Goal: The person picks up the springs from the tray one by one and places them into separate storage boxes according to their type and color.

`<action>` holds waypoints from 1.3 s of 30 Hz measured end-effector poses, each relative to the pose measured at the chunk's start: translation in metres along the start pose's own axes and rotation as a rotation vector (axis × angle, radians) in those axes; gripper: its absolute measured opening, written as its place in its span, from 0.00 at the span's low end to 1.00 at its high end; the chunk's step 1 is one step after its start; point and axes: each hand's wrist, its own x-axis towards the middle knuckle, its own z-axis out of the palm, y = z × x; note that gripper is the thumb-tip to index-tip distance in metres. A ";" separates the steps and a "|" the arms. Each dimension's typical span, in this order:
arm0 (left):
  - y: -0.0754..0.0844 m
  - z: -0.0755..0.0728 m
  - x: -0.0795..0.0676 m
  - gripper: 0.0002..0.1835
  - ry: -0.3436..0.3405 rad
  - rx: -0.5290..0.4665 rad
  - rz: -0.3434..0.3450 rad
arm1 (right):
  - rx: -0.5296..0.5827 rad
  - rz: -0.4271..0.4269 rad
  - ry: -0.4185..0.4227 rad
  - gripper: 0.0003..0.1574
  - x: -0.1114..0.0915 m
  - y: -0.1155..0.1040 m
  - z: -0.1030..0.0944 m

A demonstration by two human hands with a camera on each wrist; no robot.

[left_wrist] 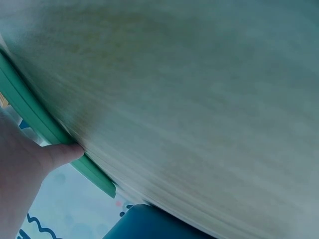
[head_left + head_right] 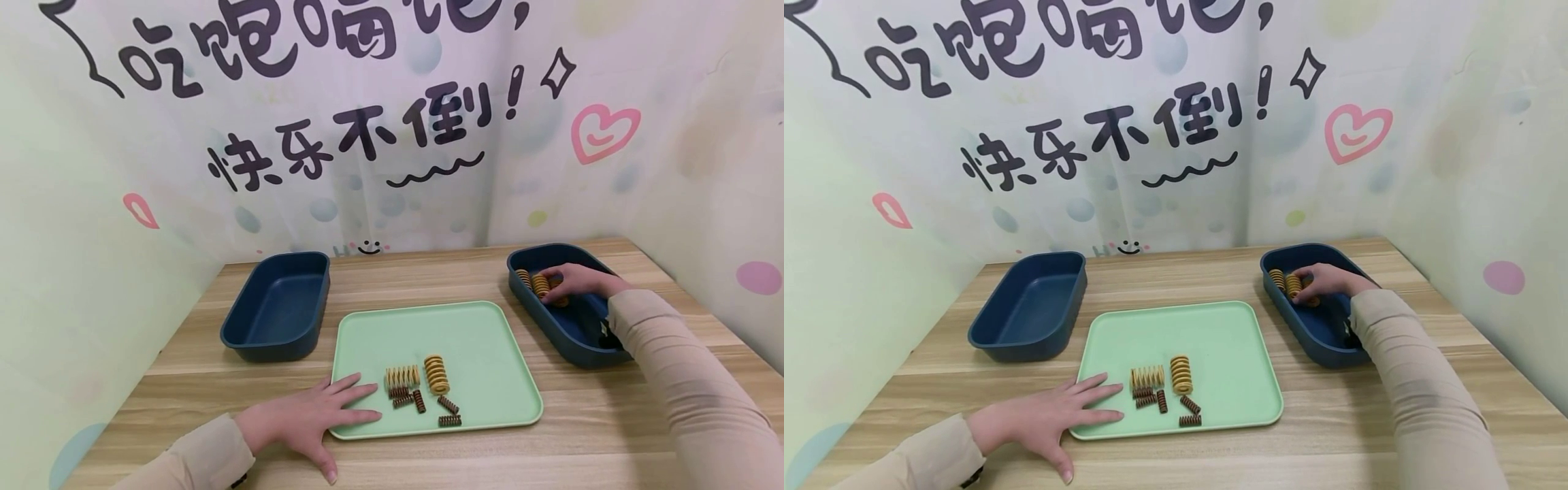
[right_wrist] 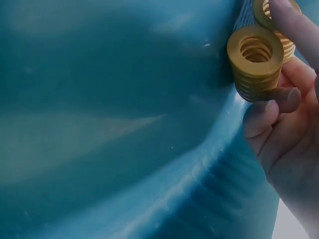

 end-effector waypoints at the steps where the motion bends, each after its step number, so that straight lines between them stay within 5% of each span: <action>1: 0.000 0.000 0.000 0.49 -0.001 -0.002 0.000 | -0.007 0.014 -0.008 0.46 0.000 -0.001 0.000; 22: 0.001 0.000 0.000 0.49 0.006 0.000 0.002 | 0.020 0.108 -0.100 0.51 0.003 0.003 0.000; 39: 0.001 0.000 0.001 0.49 -0.003 -0.007 -0.013 | 0.063 0.083 -0.128 0.47 -0.008 -0.006 -0.008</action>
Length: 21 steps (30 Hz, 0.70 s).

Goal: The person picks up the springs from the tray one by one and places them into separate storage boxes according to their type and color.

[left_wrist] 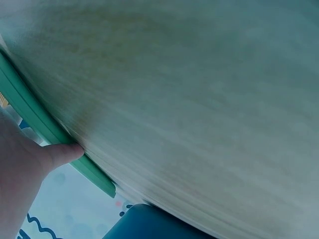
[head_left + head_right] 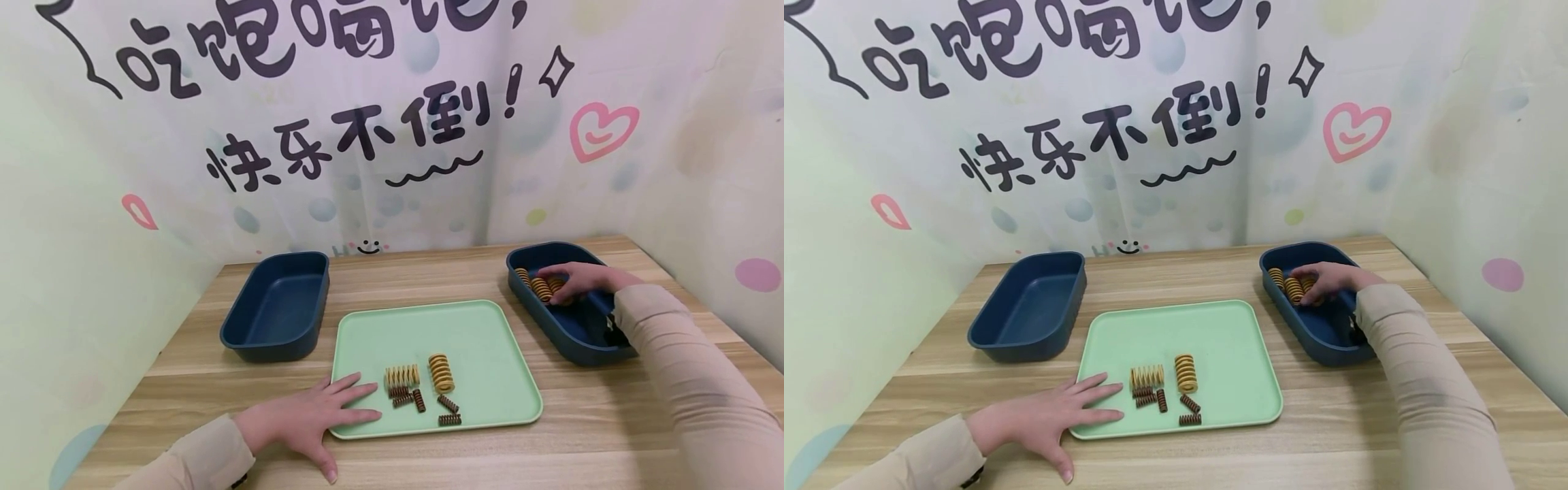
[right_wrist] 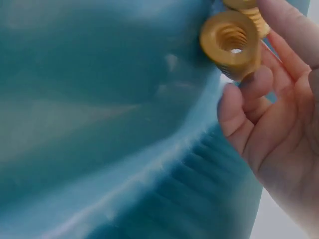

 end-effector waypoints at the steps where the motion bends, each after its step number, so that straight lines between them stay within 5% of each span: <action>1: 0.000 0.000 0.000 0.49 0.001 0.001 0.000 | 0.010 -0.001 0.003 0.47 -0.002 -0.001 -0.001; 12: 0.001 -0.001 0.000 0.49 -0.001 -0.005 -0.003 | 0.079 -0.020 0.097 0.42 -0.030 -0.018 -0.020; 21: 0.001 -0.002 0.000 0.49 0.000 -0.010 0.000 | -0.003 -0.116 0.188 0.37 -0.059 -0.044 -0.027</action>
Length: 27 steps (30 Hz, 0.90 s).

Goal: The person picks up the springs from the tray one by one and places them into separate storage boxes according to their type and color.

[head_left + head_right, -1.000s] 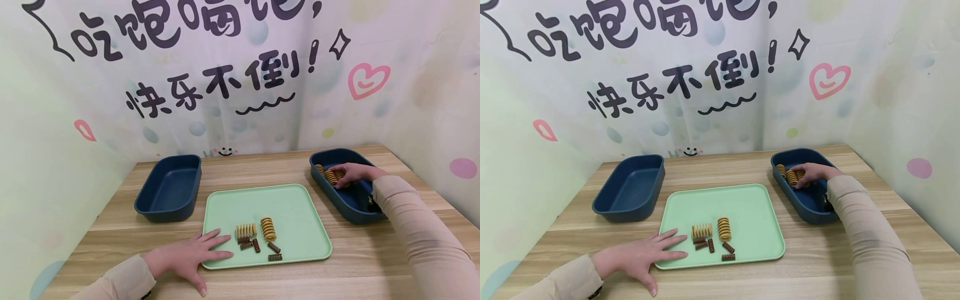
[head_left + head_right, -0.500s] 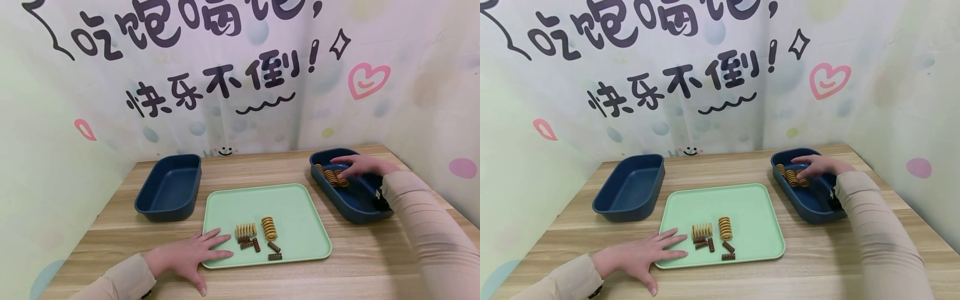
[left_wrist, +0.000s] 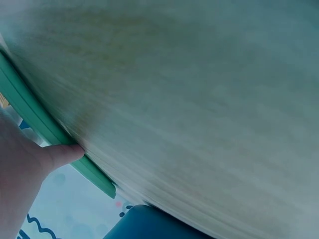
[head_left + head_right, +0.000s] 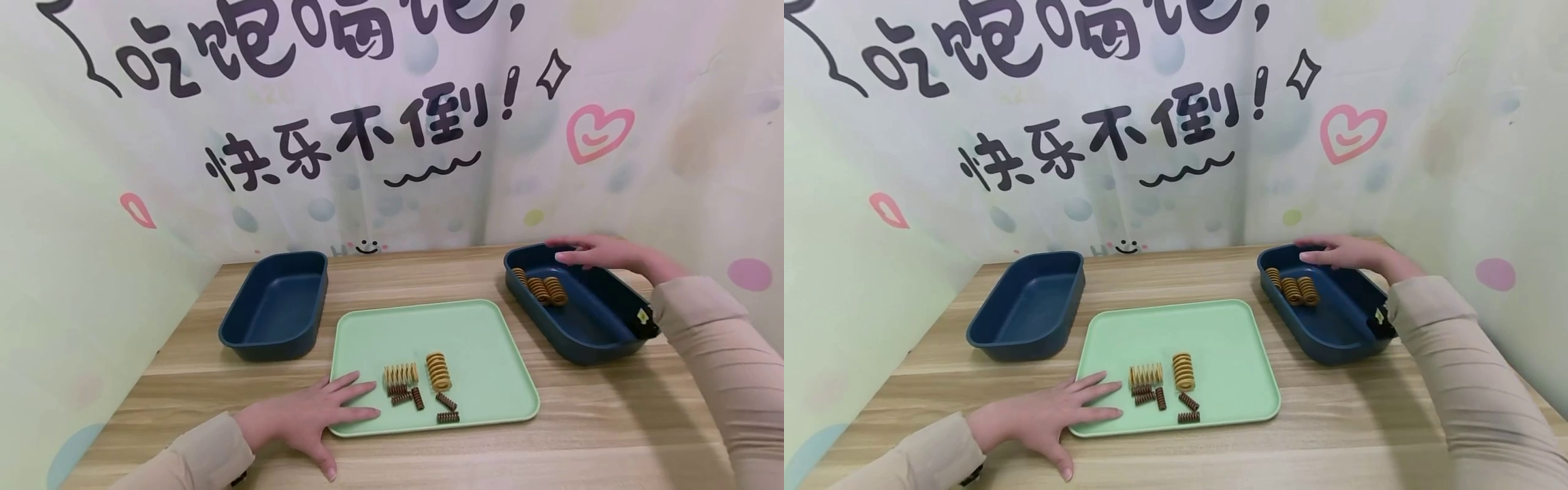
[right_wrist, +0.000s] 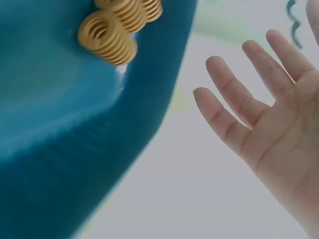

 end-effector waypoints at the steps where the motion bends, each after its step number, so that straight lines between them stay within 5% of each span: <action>1: 0.000 0.000 0.000 0.49 0.000 0.000 0.000 | -0.013 -0.009 0.010 0.37 -0.003 -0.005 0.000; 7: 0.002 0.000 -0.001 0.49 -0.001 -0.013 -0.004 | -0.116 -0.148 0.062 0.35 -0.019 -0.035 0.016; 15: 0.004 0.001 -0.003 0.50 0.007 0.001 -0.014 | -0.226 -0.463 0.156 0.40 -0.039 -0.059 0.077; 27: 0.004 -0.004 -0.006 0.53 0.093 0.034 0.002 | -0.466 -0.656 0.180 0.52 -0.056 -0.065 0.152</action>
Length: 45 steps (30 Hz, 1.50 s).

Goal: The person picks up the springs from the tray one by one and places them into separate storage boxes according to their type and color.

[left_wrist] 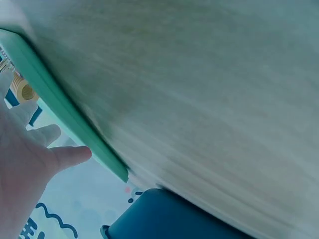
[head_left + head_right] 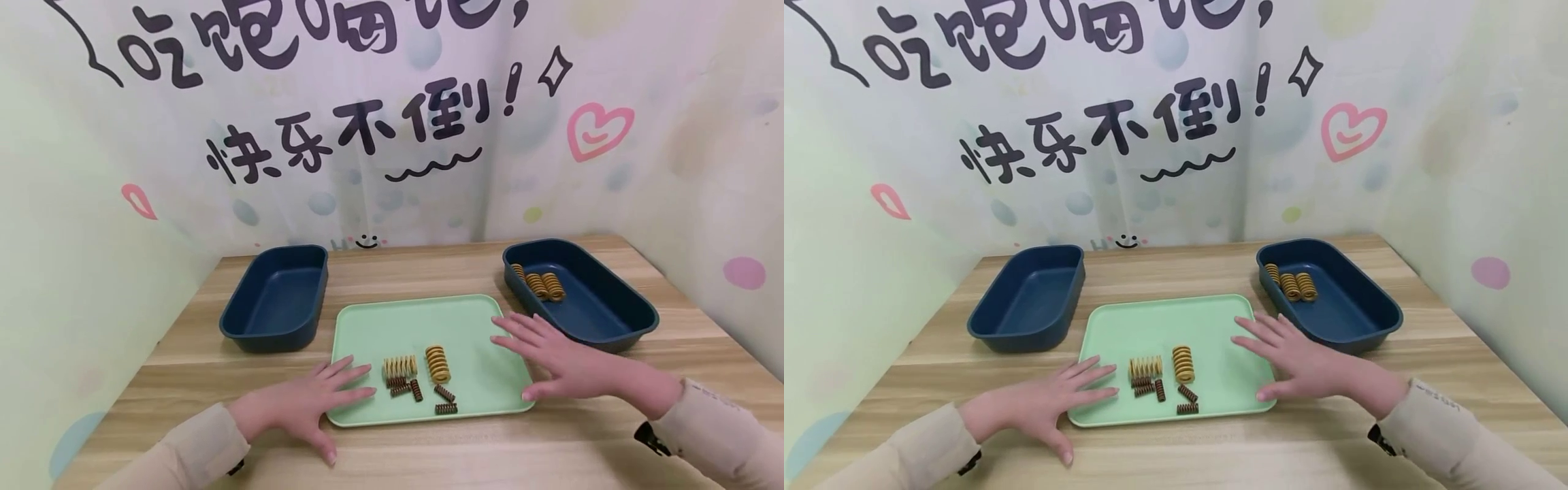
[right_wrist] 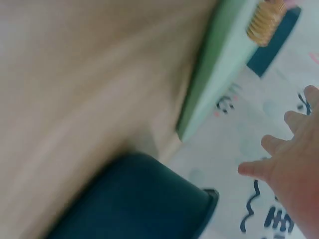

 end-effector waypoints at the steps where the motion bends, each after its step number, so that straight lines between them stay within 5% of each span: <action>1: -0.001 0.001 0.000 0.53 0.015 0.018 0.004 | -0.028 -0.013 -0.002 0.52 -0.002 -0.002 0.004; 7: 0.000 0.002 0.003 0.53 0.074 0.099 0.003 | -0.124 -0.089 -0.027 0.51 -0.012 -0.008 0.020; 14: 0.011 -0.004 0.009 0.46 0.057 0.127 -0.065 | -0.179 -0.101 -0.133 0.54 -0.025 -0.010 0.026; 26: 0.025 -0.010 0.026 0.38 0.055 0.259 0.037 | -0.153 -0.152 -0.134 0.51 -0.029 -0.007 0.033; 35: 0.018 -0.014 0.048 0.29 0.048 0.233 -0.072 | -0.144 -0.152 -0.148 0.54 -0.025 -0.005 0.037; 45: 0.005 -0.020 0.067 0.27 0.053 0.102 -0.029 | -0.137 -0.163 -0.131 0.57 -0.022 -0.002 0.038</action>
